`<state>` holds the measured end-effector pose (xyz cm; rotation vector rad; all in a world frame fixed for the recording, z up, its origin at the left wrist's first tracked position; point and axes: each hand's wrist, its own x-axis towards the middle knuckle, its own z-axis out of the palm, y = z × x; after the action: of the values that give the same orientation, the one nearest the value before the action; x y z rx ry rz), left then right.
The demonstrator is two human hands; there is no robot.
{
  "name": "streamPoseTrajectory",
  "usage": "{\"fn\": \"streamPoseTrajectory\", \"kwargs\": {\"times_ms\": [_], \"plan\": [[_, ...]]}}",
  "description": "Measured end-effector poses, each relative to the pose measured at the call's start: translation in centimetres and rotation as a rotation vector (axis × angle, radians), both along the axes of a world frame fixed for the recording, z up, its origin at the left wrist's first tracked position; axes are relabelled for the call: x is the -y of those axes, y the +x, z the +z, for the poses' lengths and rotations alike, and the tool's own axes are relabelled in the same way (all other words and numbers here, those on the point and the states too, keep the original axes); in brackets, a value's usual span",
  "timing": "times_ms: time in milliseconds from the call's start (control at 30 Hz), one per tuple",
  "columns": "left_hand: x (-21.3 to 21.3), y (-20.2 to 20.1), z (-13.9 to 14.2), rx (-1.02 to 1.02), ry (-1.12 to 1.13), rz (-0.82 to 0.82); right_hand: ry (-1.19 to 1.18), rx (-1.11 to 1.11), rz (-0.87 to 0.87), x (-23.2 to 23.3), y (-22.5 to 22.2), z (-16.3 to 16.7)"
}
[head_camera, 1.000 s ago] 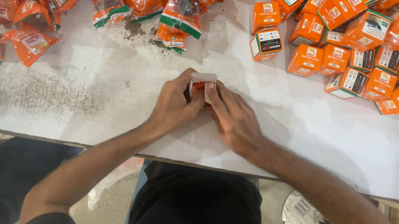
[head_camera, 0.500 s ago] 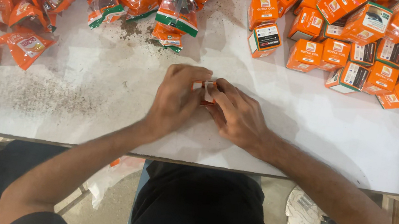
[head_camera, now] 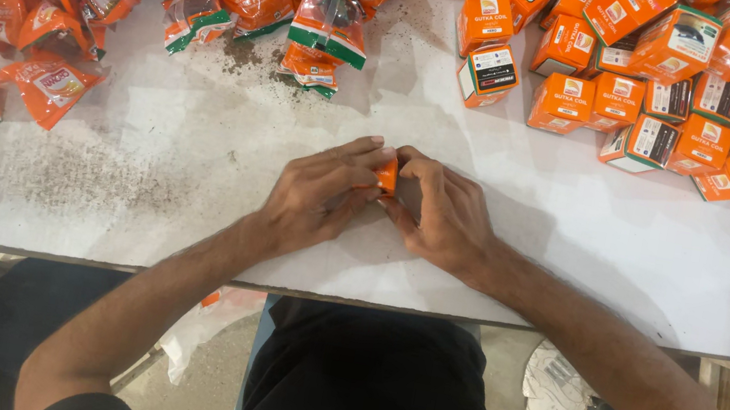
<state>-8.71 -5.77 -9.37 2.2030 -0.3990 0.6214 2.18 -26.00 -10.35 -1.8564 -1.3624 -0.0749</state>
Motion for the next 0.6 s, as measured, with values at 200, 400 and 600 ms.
{"fn": "streamPoseTrajectory", "kwargs": {"times_ms": [200, 400, 600], "plan": [[-0.4, -0.4, 1.6, 0.003, 0.238, -0.09, -0.032, -0.038, 0.015, 0.0, 0.1, 0.6], [-1.7, -0.8, -0.4, -0.035, 0.302, -0.018, -0.151, 0.318, 0.049, -1.4, 1.2, 0.2], [-9.4, 6.0, 4.4, 0.323, 0.316, 0.23, -0.277, 0.717, -0.347, -2.0, 10.0, 1.2]]}}
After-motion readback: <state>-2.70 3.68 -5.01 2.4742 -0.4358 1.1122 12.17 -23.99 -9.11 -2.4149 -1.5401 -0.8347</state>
